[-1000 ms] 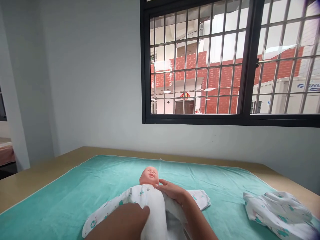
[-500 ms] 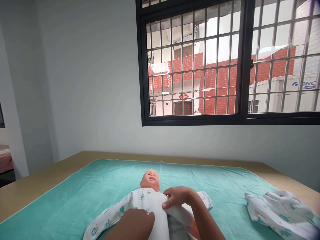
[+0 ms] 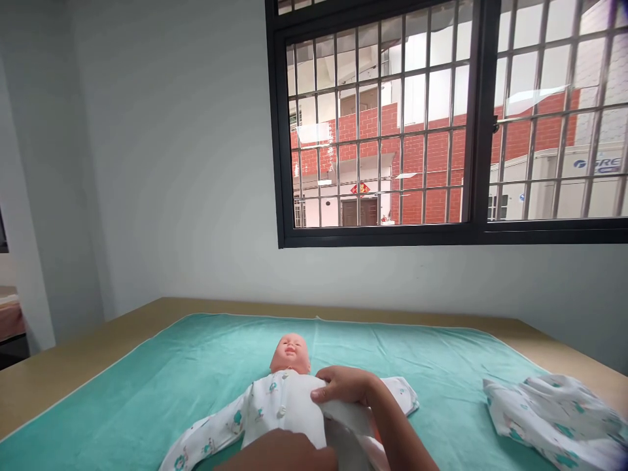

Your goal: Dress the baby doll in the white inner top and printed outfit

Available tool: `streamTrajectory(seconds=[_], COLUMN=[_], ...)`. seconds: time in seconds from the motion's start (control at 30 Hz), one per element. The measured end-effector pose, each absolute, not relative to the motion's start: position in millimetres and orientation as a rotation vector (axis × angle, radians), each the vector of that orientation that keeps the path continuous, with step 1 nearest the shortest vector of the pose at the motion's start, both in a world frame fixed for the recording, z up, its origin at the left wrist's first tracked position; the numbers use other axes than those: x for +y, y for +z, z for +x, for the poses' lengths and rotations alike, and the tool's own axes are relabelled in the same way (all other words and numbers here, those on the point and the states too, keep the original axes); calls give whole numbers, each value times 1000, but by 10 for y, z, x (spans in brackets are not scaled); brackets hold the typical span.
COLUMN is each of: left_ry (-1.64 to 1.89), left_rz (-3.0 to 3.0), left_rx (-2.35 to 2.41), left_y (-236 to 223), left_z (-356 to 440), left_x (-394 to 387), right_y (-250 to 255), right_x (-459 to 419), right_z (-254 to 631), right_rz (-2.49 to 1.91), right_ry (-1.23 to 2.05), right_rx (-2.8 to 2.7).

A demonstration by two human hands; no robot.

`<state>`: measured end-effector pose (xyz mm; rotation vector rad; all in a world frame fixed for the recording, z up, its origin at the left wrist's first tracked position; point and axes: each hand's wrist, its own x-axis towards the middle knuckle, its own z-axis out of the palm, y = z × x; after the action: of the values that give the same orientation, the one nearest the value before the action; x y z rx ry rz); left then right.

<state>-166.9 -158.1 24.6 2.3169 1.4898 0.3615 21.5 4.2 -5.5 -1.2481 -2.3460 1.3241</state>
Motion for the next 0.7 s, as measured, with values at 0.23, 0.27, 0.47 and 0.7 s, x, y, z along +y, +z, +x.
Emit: streamTrajectory(seconds=[0.23, 0.27, 0.47, 0.7], left_ry=[402, 415, 334, 168], left_rz=[2472, 2487, 2495, 2516], left_rx=[1467, 1495, 1522, 1593], left_y=[476, 470, 275, 63], left_z=[-1382, -1339, -1225, -1215], left_x=[-1384, -1373, -1280, -1162], right_y=[-204, -244, -530, -869], right_x=[69, 70, -5, -270], right_z=[-65, -113, 75, 882], right_rz=[-1077, -1051, -1005, -1089], right_ry=[1195, 1197, 1204, 947], right_rx=[-2368, -2342, -2138, -1692])
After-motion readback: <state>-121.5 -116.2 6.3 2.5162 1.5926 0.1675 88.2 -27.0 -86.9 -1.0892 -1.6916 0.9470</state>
